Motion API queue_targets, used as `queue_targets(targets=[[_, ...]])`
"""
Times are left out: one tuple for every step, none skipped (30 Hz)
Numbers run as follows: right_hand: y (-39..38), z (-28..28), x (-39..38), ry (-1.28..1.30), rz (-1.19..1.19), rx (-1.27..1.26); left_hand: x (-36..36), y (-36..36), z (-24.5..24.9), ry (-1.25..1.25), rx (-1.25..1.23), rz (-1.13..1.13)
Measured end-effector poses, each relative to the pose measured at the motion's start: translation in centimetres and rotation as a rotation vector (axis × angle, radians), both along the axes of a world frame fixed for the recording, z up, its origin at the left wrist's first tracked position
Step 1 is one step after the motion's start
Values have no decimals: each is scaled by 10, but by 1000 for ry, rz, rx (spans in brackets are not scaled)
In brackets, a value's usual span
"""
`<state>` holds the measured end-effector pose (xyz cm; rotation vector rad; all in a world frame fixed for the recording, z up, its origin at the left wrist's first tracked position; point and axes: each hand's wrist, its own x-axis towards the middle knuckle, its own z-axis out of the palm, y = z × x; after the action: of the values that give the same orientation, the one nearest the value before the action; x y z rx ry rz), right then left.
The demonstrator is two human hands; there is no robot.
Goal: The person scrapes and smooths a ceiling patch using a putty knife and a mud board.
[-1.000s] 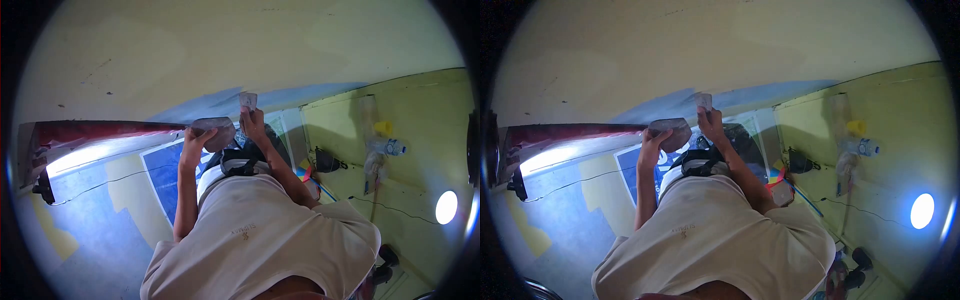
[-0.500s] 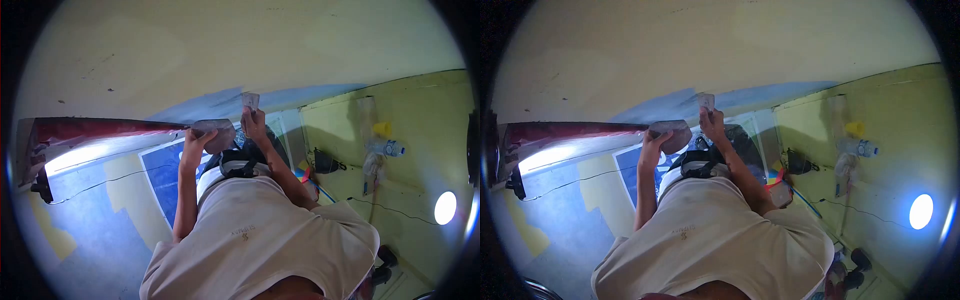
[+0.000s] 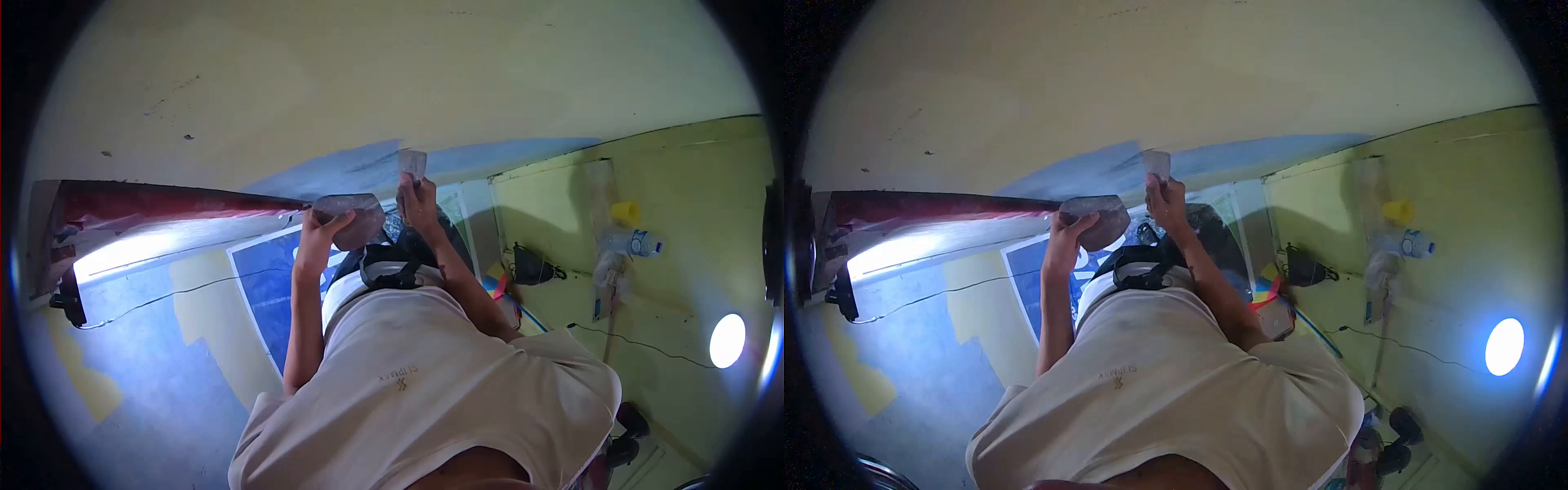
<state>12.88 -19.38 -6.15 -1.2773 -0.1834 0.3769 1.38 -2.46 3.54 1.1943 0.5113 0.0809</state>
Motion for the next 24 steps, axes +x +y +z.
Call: queue_targets(targets=[[1,3,0,6,14,5,0,2,-3,-3,-14,7],[0,6,0,17,22,10,-2,2,-10,1,-29,10],[0,10,0,24,26,17,0,2,-9,0,-41,8],[0,7,2,20,20,16,2,3,-7,-1,-27,-8],[0,1,2,18,18,13,2,3,-4,-1,-16,-20],[1,6,1,17,19,9,2,2,-2,1,-5,-29],[2,12,-1,28,12,-3,1,3,-2,7,2,-26],[3,17,-2,35,9,-16,2,3,-4,8,8,-20],[2,24,-2,41,6,-30,4,3,-7,8,13,-13],[0,21,0,22,26,-48,4,2,-10,8,13,-25],[-2,14,2,9,44,-66,4,3,-13,11,14,-39],[0,9,3,-9,61,-78,6,5,-11,11,21,-54],[2,5,2,18,36,26,7,4,-9,-4,23,-37],[1,1,0,25,33,17,7,3,-6,-6,16,-36],[2,17,-1,30,33,5,9,2,0,-10,7,-32],[1,25,-2,36,35,-9,9,0,2,-12,-4,-26],[4,19,0,-14,6,1,7,2,-7,25,-5,-41],[2,13,0,-18,17,-9,4,2,-12,28,3,-50],[2,8,0,-24,25,-15,3,5,-15,29,16,-62],[2,4,2,-37,33,-19,4,8,-18,24,31,-75],[3,10,0,30,26,59,5,3,-8,-10,-8,-35],[4,16,-1,28,19,42,5,4,-8,-4,-7,-26],[4,22,-1,25,12,24,6,5,-9,0,-7,-15],[3,28,-2,28,3,1,6,5,-9,11,-12,-7]])
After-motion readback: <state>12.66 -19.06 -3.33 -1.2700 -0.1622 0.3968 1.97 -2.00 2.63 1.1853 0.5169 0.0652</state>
